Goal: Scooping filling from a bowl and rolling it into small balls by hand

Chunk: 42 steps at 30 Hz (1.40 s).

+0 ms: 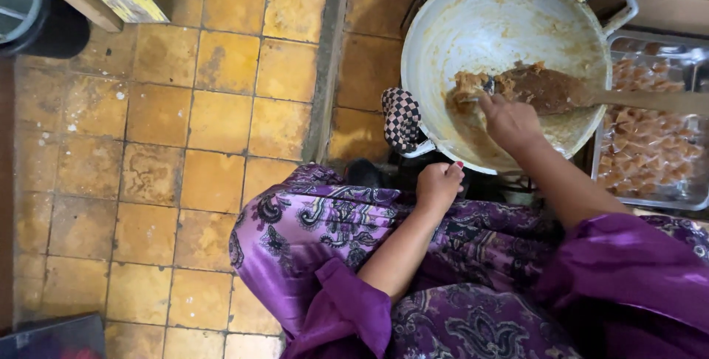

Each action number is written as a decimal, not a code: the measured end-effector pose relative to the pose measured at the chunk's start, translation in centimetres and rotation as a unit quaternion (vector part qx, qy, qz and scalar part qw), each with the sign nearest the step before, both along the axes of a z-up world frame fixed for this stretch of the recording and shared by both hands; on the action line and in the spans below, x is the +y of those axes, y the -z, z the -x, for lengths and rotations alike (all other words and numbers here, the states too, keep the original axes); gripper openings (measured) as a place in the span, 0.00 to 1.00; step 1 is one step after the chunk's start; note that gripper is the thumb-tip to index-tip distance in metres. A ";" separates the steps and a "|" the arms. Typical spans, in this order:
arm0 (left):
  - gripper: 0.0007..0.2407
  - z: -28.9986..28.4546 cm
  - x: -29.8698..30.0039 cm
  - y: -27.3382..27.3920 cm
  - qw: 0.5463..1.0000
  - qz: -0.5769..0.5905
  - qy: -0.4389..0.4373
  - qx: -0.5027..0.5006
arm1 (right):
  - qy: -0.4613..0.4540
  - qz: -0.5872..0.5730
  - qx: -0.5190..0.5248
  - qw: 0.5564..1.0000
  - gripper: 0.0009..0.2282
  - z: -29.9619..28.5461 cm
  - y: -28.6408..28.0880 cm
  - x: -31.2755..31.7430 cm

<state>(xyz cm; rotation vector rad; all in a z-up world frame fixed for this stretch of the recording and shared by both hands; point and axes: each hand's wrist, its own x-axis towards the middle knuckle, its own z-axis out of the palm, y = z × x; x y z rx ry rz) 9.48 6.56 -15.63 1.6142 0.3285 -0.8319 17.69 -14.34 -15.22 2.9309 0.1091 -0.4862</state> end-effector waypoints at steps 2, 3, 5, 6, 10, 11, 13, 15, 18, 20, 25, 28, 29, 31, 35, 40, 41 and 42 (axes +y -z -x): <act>0.13 -0.2 0.0 0.1 0.999 -0.024 0.020 -0.004 | -0.003 0.012 -0.001 1.000 0.14 -0.6 -1.0 -0.4; 0.13 -0.3 -0.1 0.3 0.999 -0.024 0.021 -0.003 | -0.002 0.012 0.000 1.000 0.14 -0.7 0.0 -0.5; 0.14 -0.2 -0.3 0.6 0.999 -0.039 0.034 -0.010 | -0.010 -0.004 -0.019 1.000 0.15 -0.6 2.3 -0.7; 0.14 -0.1 -0.2 0.2 0.999 -0.040 0.034 -0.007 | -0.010 -0.006 -0.015 1.000 0.15 -0.1 0.7 0.0; 0.13 -0.1 -0.2 -0.5 1.000 -0.021 0.018 -0.004 | -0.079 0.015 -0.035 0.996 0.15 0.7 -2.3 0.1; 0.13 -0.2 -0.2 -0.2 0.999 -0.031 0.026 -0.001 | -0.095 0.023 -0.042 0.994 0.15 0.7 -2.0 -0.4; 0.13 -0.5 -0.3 0.1 0.999 -0.032 0.029 -0.007 | -0.106 0.026 -0.063 0.992 0.16 0.3 -1.6 0.2; 0.13 -0.3 -0.4 0.6 0.999 -0.034 0.033 -0.007 | -0.117 0.028 -0.079 0.990 0.17 0.7 -1.0 0.6; 0.14 -0.1 -0.6 1.0 0.998 -0.040 0.050 -0.003 | -0.133 0.016 -0.089 0.987 0.17 1.0 -0.4 0.1; 0.14 -0.2 -0.3 0.5 0.998 -0.042 0.046 -0.019 | -0.095 0.030 -0.080 0.992 0.17 -0.3 -0.1 -0.7; 0.14 -0.2 -0.1 0.4 0.997 -0.049 0.049 -0.025 | -0.111 0.013 -0.085 0.990 0.18 0.9 0.0 0.0; 0.14 -0.6 -0.1 -0.4 0.996 -0.060 0.059 -0.031 | -0.206 0.050 -0.141 0.967 0.19 0.9 0.4 -0.7; 0.14 -0.7 0.1 -1.1 0.995 -0.068 0.062 -0.035 | -0.254 0.069 -0.183 0.947 0.19 0.6 1.2 -1.4; 0.14 -0.4 -0.1 -0.5 0.996 -0.064 0.060 -0.032 | -0.239 0.091 -0.168 0.952 0.22 -0.2 3.2 -3.3; 0.14 -0.4 0.1 0.3 0.995 -0.061 0.072 -0.035 | -0.162 0.079 -0.121 0.976 0.19 0.3 3.0 -2.6; 0.14 -0.5 0.0 -0.2 0.996 -0.056 0.066 -0.026 | -0.163 0.014 -0.107 0.981 0.19 1.1 1.3 -1.8; 0.14 -0.4 0.0 -0.2 0.996 -0.061 0.065 -0.024 | -0.191 0.028 -0.129 0.973 0.19 1.1 1.5 -2.1; 0.14 -0.3 -0.1 -0.3 0.996 -0.062 0.067 -0.022 | -0.190 0.028 -0.128 0.973 0.19 0.5 1.7 -2.7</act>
